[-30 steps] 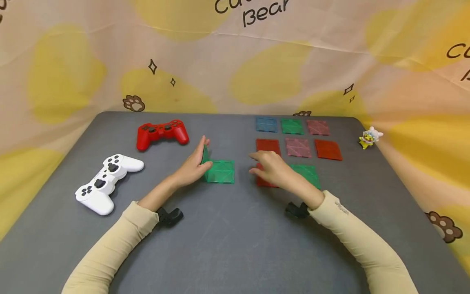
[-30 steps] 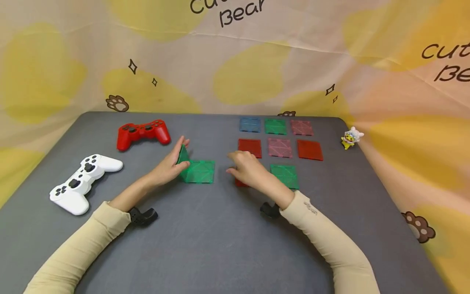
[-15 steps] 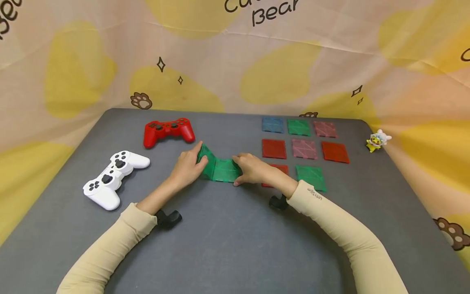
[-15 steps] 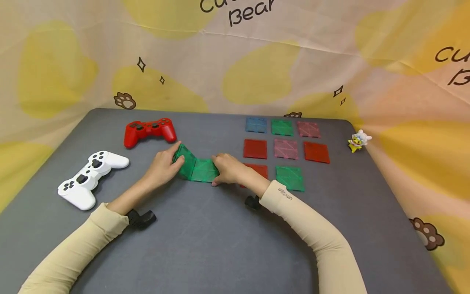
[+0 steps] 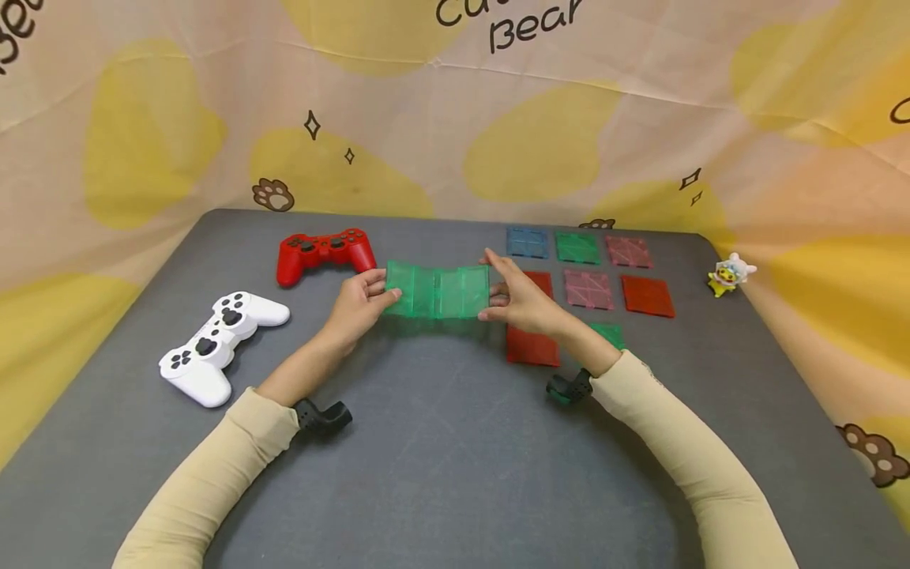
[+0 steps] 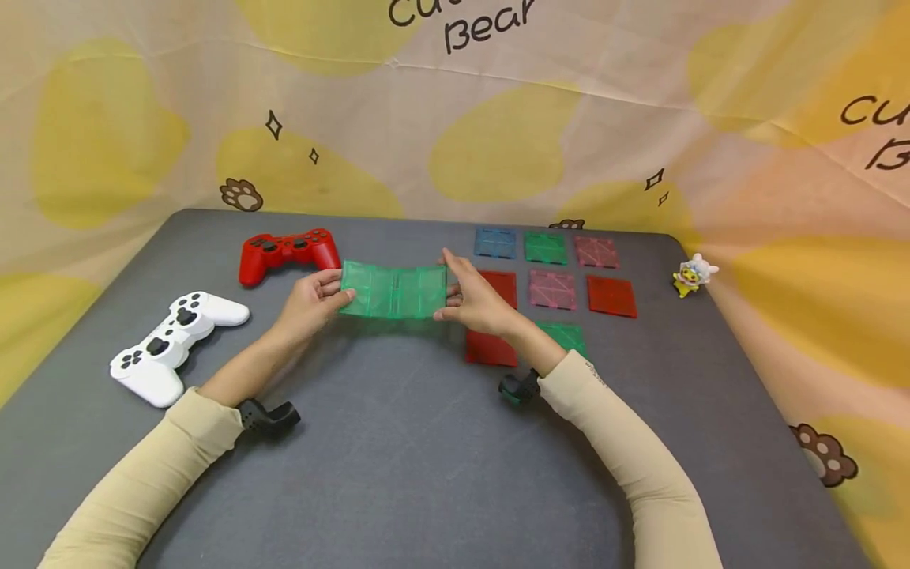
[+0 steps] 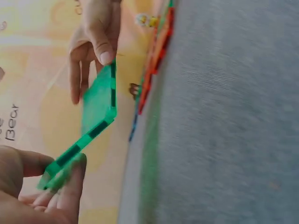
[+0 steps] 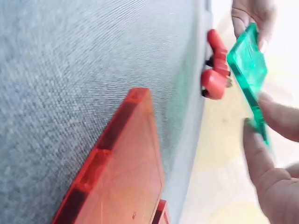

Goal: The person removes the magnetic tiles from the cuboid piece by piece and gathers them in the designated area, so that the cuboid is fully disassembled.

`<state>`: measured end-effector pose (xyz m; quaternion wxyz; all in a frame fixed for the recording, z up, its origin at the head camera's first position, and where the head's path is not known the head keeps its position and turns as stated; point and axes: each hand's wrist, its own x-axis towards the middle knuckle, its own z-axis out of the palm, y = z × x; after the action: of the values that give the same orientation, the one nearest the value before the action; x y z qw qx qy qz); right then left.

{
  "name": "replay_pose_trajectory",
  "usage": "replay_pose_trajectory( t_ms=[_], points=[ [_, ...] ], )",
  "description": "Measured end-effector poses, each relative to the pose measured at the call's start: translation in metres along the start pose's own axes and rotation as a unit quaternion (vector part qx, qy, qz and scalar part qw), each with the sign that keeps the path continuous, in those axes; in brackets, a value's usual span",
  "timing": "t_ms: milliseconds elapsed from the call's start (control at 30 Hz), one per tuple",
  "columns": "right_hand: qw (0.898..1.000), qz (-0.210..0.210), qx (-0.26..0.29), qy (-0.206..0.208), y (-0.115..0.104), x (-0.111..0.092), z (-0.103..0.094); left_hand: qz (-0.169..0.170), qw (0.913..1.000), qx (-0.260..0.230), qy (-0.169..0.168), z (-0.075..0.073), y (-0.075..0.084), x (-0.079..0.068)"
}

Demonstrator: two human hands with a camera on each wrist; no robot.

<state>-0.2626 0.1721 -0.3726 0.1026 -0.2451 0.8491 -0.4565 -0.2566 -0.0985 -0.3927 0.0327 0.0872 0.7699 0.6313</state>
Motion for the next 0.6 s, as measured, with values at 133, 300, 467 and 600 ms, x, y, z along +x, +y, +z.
replay_pose_trajectory(
  t_ms=[133,300,467,600],
  points=[
    [0.991,0.024,0.122,0.053,-0.003,-0.009,-0.012,0.026,0.9959,-0.087,-0.003,0.001,0.014,-0.001],
    [0.969,0.056,0.212,0.112,-0.008,-0.020,-0.021,0.058,0.9832,-0.167,-0.044,0.003,0.031,-0.005],
    [0.957,0.039,0.256,0.131,-0.011,-0.031,-0.026,0.066,0.9756,-0.200,-0.061,0.008,0.040,-0.006],
    [0.952,0.024,0.273,0.134,-0.011,-0.037,-0.029,0.062,0.9745,-0.208,-0.058,0.013,0.042,-0.009]
  ],
)
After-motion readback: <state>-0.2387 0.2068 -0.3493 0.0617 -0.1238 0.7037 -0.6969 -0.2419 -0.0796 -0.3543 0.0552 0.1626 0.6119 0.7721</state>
